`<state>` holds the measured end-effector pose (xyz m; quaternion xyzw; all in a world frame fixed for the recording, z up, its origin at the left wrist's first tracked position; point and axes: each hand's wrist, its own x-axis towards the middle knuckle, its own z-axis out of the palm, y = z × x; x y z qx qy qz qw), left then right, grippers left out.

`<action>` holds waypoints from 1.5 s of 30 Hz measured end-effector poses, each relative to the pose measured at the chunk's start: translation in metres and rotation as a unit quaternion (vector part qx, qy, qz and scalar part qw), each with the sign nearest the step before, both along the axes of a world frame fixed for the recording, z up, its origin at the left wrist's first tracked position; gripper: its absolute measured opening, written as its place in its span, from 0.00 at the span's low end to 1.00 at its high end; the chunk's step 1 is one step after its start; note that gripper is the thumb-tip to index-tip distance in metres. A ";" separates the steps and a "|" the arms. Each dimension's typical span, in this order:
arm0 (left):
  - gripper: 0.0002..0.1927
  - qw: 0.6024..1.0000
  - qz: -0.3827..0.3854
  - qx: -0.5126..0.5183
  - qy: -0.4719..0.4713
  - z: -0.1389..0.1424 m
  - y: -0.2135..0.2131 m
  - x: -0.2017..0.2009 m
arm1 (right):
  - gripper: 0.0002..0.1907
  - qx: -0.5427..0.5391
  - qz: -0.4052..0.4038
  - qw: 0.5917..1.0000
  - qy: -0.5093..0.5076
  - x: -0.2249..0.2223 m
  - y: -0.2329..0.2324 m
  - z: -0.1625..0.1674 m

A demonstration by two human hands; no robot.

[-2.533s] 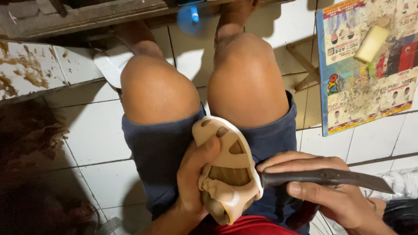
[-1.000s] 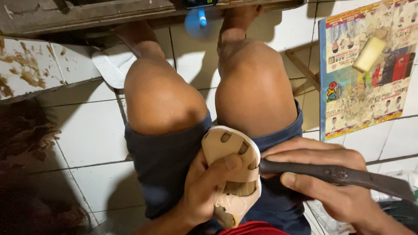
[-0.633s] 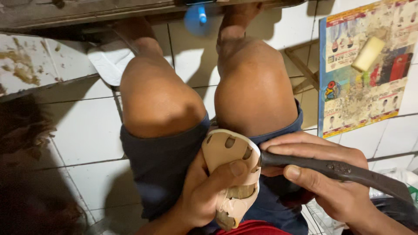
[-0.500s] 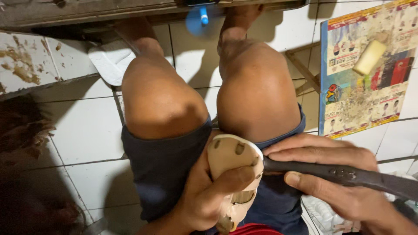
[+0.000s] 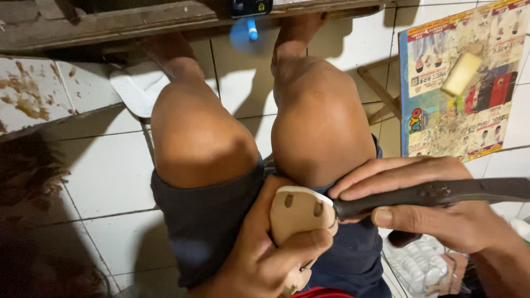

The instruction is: The person sits on the floor and assembles a sandal: they hold the strap upper over a lit gas burner to heat it, then press it onto a white sole and squeeze the parts together by hand. They use a curved blade to trim and press the edge of the sole, turning the sandal to work around it, and set the finished sandal aside.

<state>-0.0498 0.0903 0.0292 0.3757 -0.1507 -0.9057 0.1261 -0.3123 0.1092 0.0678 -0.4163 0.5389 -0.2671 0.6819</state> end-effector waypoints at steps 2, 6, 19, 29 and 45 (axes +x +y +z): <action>0.18 0.996 -0.036 -0.071 -0.029 -0.001 -0.001 0.000 | 0.18 -0.102 0.126 0.987 0.013 -0.011 -0.014 -0.002; 0.17 0.996 0.032 -0.074 0.025 -0.003 0.002 -0.002 | 0.17 -0.038 0.204 0.978 0.018 -0.017 -0.029 -0.002; 0.21 0.990 0.094 0.057 0.092 -0.006 0.003 -0.002 | 0.15 -0.025 0.072 0.997 0.022 -0.001 -0.011 0.002; 0.17 0.992 0.064 -0.091 0.054 -0.005 0.005 -0.002 | 0.17 -0.055 -0.040 0.997 0.030 0.013 0.006 -0.002; 0.17 0.982 -0.057 -0.177 -0.015 -0.002 0.001 0.000 | 0.16 -0.050 0.017 0.998 -0.026 -0.001 0.000 -0.007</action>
